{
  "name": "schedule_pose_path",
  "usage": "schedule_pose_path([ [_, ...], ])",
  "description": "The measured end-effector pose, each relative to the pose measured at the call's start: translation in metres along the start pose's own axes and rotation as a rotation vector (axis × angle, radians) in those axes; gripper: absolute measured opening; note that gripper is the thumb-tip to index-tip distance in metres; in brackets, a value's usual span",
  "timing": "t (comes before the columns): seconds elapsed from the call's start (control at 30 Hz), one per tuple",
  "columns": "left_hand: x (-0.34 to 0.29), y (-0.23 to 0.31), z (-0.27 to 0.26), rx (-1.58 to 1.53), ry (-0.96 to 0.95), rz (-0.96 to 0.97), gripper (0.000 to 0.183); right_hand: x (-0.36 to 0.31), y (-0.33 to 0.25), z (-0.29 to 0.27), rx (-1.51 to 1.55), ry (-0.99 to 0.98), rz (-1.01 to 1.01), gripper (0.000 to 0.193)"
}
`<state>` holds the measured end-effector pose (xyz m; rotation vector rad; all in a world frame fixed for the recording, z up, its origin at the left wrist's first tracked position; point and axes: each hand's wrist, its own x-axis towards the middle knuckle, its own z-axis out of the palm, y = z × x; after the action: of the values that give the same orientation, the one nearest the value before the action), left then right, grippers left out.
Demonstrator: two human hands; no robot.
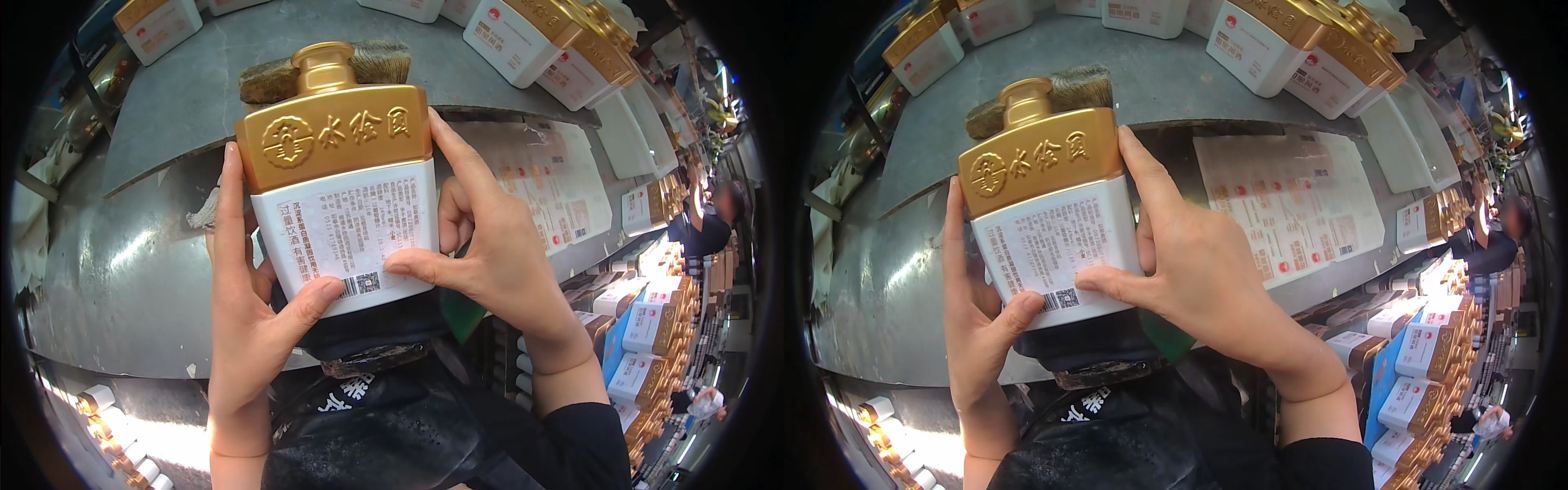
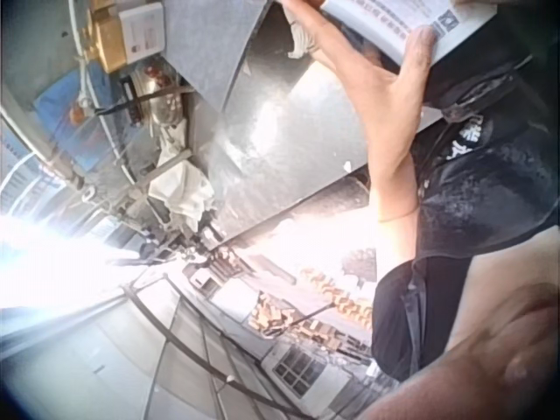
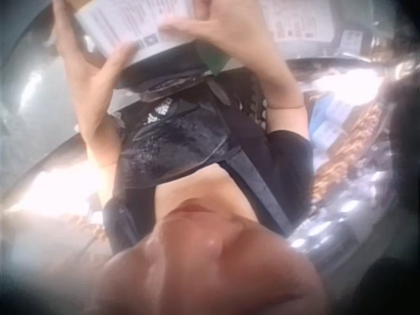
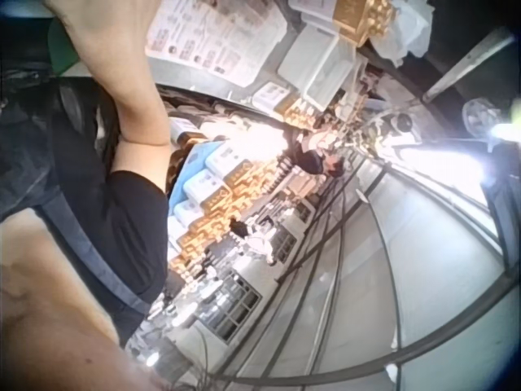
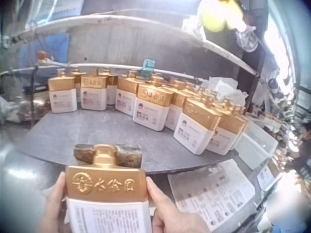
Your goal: The person applies white labels to gold and white bottles on a metal workbench. They use a green plastic scraper to smooth the labels and remove air bubbles, then place the finished bottles into a white plastic bin.
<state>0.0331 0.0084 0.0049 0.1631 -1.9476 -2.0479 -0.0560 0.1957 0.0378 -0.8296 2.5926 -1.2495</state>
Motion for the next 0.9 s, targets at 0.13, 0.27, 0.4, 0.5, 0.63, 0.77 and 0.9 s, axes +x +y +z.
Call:
schedule_pose_path([
  [0.13,0.004,-0.001,-0.003,-0.066,-0.015,0.048,0.099,0.004,0.003,-0.007,0.164,-0.009,0.053,0.092],
  [0.27,0.016,0.004,-0.005,-0.058,0.029,0.081,0.089,0.017,-0.001,-0.011,0.147,0.044,0.005,0.085],
  [0.4,0.024,0.000,0.001,0.032,0.056,0.132,0.082,0.021,-0.002,-0.008,0.128,0.028,0.022,0.082],
  [0.5,0.026,-0.001,0.001,0.036,0.069,0.137,0.081,0.023,-0.003,-0.007,0.150,0.030,0.035,0.081],
  [0.63,0.025,-0.002,0.001,0.036,0.084,0.130,0.081,0.023,-0.003,-0.006,0.185,0.021,0.058,0.082],
  [0.77,0.023,-0.001,-0.002,-0.066,0.037,0.081,0.087,0.023,-0.003,-0.007,0.259,-0.001,0.100,0.081],
  [0.9,0.017,0.000,-0.005,-0.034,-0.013,0.076,0.099,0.023,-0.004,-0.007,0.316,-0.009,0.112,0.082],
])
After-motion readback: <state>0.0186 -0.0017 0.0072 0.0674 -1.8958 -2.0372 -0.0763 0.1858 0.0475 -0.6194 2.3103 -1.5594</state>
